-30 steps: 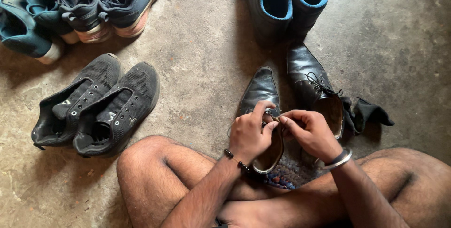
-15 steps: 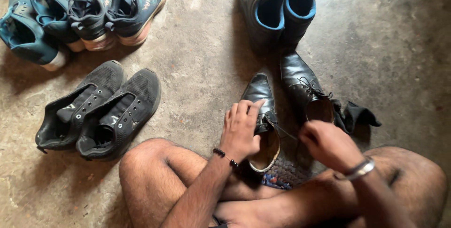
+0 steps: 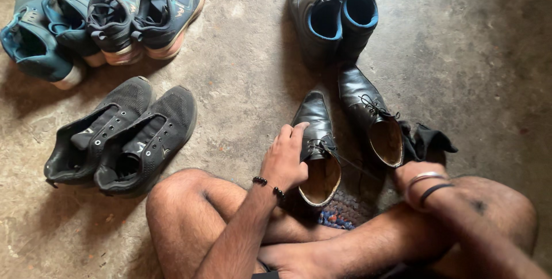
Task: The person sits on the floor and repairs a black leather shoe by threading a new lace through the eyelets, tying it, and wiping the shoe with a cloth. The person then repeats the lacing process on the second shoe.
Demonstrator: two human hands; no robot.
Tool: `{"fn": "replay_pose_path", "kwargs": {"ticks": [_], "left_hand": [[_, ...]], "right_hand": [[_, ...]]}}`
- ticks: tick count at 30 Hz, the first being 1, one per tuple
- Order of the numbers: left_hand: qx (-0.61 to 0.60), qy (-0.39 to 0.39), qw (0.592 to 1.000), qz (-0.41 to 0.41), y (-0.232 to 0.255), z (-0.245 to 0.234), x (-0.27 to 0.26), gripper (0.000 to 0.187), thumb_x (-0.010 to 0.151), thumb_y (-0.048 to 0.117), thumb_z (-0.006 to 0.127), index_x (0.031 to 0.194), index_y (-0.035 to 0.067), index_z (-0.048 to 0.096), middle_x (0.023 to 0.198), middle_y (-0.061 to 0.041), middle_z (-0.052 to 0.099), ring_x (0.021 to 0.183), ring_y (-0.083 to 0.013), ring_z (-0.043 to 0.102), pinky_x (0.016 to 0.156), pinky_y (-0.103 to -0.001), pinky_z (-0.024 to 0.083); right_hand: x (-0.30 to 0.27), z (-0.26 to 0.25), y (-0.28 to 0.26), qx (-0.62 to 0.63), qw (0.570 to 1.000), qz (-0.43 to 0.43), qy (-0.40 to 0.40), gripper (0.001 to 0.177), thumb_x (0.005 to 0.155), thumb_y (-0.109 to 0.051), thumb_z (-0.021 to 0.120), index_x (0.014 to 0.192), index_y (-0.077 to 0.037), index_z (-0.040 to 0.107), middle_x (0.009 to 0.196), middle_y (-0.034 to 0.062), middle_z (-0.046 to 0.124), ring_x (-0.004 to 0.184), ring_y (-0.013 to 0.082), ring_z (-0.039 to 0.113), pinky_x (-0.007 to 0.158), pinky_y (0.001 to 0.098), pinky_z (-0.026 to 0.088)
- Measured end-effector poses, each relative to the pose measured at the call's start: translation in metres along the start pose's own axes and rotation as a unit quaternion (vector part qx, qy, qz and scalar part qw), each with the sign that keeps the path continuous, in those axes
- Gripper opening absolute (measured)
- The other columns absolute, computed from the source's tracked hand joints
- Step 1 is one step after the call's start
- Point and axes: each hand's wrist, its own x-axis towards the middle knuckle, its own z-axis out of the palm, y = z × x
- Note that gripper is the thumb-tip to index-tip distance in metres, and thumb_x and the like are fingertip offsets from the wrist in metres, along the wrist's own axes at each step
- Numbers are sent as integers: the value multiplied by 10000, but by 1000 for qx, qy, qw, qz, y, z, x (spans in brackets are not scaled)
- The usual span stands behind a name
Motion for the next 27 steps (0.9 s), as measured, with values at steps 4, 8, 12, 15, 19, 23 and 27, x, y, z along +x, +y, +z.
{"fn": "replay_pose_path", "kwargs": {"ticks": [4, 8, 12, 15, 19, 23, 27], "left_hand": [[14, -14, 1000, -8, -1, 1, 0, 843, 666, 13, 698, 1450, 167, 427, 1205, -149, 537, 1174, -372, 577, 999, -451, 498], [19, -7, 1000, 14, -1, -1, 0, 827, 658, 60, 766, 1415, 170, 453, 1207, -146, 541, 1191, -368, 568, 991, -457, 490], [14, -26, 999, 22, -6, -4, 0, 839, 637, 173, 861, 1385, 185, 481, 1200, -136, 553, 1188, -353, 571, 993, -452, 487], [-6, -33, 999, 9, -7, -6, 2, 794, 655, 224, 884, 1360, 192, 521, 1191, -121, 569, 1182, -337, 576, 1002, -446, 483], [-36, 7, 996, 83, -8, -4, 3, 640, 705, 209, 868, 1287, 163, 607, 1154, -108, 591, 1161, -319, 581, 1002, -426, 487], [-53, 22, 987, 147, -3, 2, 2, 454, 727, 157, 848, 1158, 169, 706, 1134, -71, 611, 1120, -297, 590, 991, -397, 496], [-49, 23, 987, 153, -2, 0, 3, 387, 729, 119, 840, 1098, 154, 728, 1108, -56, 620, 1109, -290, 594, 973, -396, 497]], "right_hand": [[2, -19, 28, -25, 999, 27, -27, 232, 869, -183, 735, 1086, -196, 814, 1108, 27, 785, 1061, 221, 753, 851, 369, 613], [-24, -31, 32, 69, 997, -18, 2, 265, 836, -154, 727, 1032, -286, 847, 1033, 6, 802, 992, 210, 765, 868, 353, 603], [-42, -40, -7, 275, 894, -270, 228, 164, 843, -165, 697, 987, -129, 768, 933, 81, 777, 875, 273, 754, 786, 364, 605], [-25, -49, -51, 380, 779, -327, 376, 235, 859, -50, 663, 1086, -59, 726, 1040, 151, 756, 959, 329, 725, 835, 396, 579], [7, -48, -74, 464, 781, -260, 327, 236, 875, -54, 665, 1100, -79, 731, 999, 138, 760, 929, 306, 739, 824, 383, 582], [11, -36, -53, 456, 780, -340, 259, 169, 765, -26, 658, 911, -58, 736, 879, 101, 767, 823, 268, 759, 756, 356, 592], [3, -33, -47, 386, 819, -359, 225, 124, 682, 6, 647, 742, -40, 746, 832, 107, 748, 771, 263, 740, 708, 357, 591]]}}
